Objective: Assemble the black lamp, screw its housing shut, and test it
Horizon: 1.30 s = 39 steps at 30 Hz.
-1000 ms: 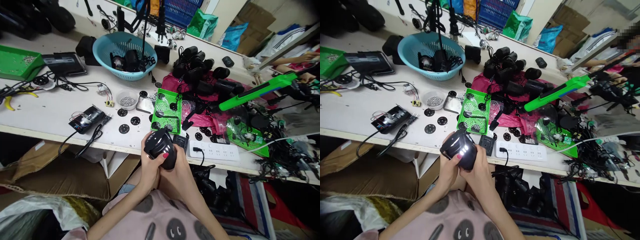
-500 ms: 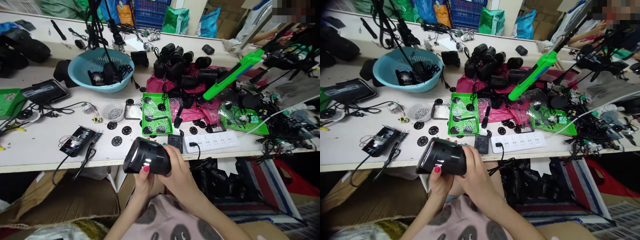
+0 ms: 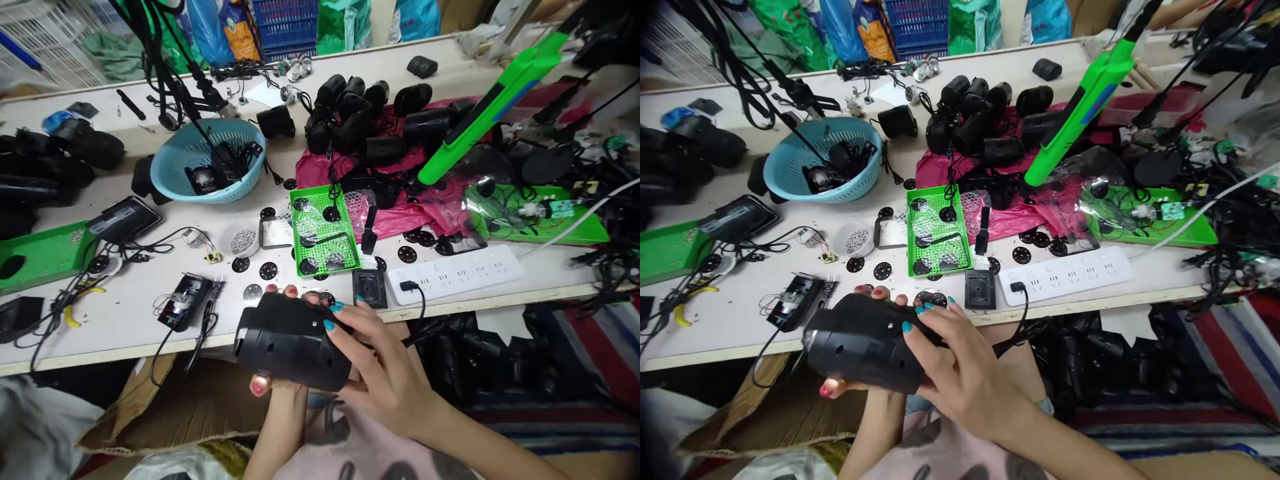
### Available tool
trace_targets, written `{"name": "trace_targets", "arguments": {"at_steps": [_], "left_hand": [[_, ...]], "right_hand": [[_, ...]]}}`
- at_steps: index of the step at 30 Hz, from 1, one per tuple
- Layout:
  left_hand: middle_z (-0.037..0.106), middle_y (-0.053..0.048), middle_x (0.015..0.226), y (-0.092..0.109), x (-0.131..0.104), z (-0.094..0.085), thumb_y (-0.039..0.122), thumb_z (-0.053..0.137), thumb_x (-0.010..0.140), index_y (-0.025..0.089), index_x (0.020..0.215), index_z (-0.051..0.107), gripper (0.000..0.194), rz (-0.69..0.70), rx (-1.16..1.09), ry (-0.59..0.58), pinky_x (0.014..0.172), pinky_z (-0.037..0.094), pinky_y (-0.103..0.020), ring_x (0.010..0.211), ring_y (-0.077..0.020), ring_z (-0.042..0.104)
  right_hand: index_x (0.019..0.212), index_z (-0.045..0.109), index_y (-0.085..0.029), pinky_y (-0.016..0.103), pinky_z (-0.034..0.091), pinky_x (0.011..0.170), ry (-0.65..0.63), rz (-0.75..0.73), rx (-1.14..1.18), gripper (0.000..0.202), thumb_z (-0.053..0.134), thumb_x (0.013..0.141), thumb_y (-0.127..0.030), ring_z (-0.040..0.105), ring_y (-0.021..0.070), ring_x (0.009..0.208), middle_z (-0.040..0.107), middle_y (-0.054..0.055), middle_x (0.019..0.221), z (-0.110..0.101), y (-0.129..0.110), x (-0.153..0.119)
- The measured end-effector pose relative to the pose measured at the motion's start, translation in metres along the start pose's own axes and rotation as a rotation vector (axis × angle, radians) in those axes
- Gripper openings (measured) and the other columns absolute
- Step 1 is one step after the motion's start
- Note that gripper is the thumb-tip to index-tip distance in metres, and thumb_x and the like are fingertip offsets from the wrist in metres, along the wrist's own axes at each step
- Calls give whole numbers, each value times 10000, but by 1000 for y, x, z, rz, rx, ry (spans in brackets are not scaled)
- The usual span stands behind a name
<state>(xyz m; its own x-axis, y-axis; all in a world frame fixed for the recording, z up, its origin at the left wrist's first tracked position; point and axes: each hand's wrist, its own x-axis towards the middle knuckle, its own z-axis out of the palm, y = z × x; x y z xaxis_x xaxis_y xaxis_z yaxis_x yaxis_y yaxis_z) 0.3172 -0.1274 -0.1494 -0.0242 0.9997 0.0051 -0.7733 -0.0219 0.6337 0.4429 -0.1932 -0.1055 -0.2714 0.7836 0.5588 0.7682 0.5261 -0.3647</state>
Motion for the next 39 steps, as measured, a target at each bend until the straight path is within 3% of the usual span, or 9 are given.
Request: {"name": "trace_targets", "arguments": {"at_steps": [3,7,13,17,20,26,29,35,39], "left_hand": [[612,39,941,4,9,5,867,773,270,384,1120,619,990,102,-98,-129,763,636,-288,757,-171,652],[687,76,1021,5,13,11,699,893,360,308,1189,587,967,157,-251,-352,855,639,-296,847,-171,696],[679,23,1244,3,0,13,594,853,563,325,1286,618,807,23,-147,-26,928,595,-293,1076,-244,648],[677,18,1274,3,-3,8,638,816,610,346,1301,619,776,-14,-64,21,976,567,-338,1136,-247,647],[701,-29,1239,2,-2,3,609,836,582,325,1280,644,778,-72,-17,64,977,559,-387,1125,-287,663],[755,-85,1090,-4,-8,0,491,937,373,254,1183,699,877,-257,182,366,847,597,-403,989,-320,709],[744,-93,1130,-8,-11,-1,513,935,348,259,1191,693,914,-246,140,357,910,585,-441,1095,-358,672],[661,-57,1331,-10,-12,-5,628,856,482,317,1274,644,877,-138,-130,137,1112,458,-487,1289,-366,555],[725,-55,1223,-10,-8,-4,617,851,523,290,1206,698,772,-268,-180,106,1161,403,-461,1246,-326,600]], "right_hand": [[1276,559,-123,491,439,1154,92,-63,39,380,555,901,-57,490,267,1327,560,160,1245,-2,0,1],[1242,578,-96,447,424,1168,162,-93,132,348,556,900,-33,472,254,1349,542,156,1252,-2,2,2],[1461,372,-87,399,448,1156,90,120,266,613,613,897,-87,465,256,1368,490,208,1403,3,5,8],[1469,361,-125,339,399,1185,68,196,290,621,596,894,-118,464,199,1368,479,160,1446,5,7,8],[1466,361,-142,315,403,1180,24,275,235,666,634,859,-147,465,184,1363,488,130,1445,6,9,8],[1425,400,-170,420,525,1086,-23,424,133,803,803,732,-204,542,256,1282,528,133,1397,16,14,6],[1407,415,-164,408,515,1097,41,355,107,721,760,775,-174,542,241,1277,546,132,1370,16,13,4],[1390,412,-157,349,445,1152,57,278,178,624,701,838,-138,488,206,1311,490,139,1359,10,-3,4],[1405,400,-172,335,423,1160,79,315,226,652,685,822,-113,477,201,1321,475,133,1367,13,2,7]]}}
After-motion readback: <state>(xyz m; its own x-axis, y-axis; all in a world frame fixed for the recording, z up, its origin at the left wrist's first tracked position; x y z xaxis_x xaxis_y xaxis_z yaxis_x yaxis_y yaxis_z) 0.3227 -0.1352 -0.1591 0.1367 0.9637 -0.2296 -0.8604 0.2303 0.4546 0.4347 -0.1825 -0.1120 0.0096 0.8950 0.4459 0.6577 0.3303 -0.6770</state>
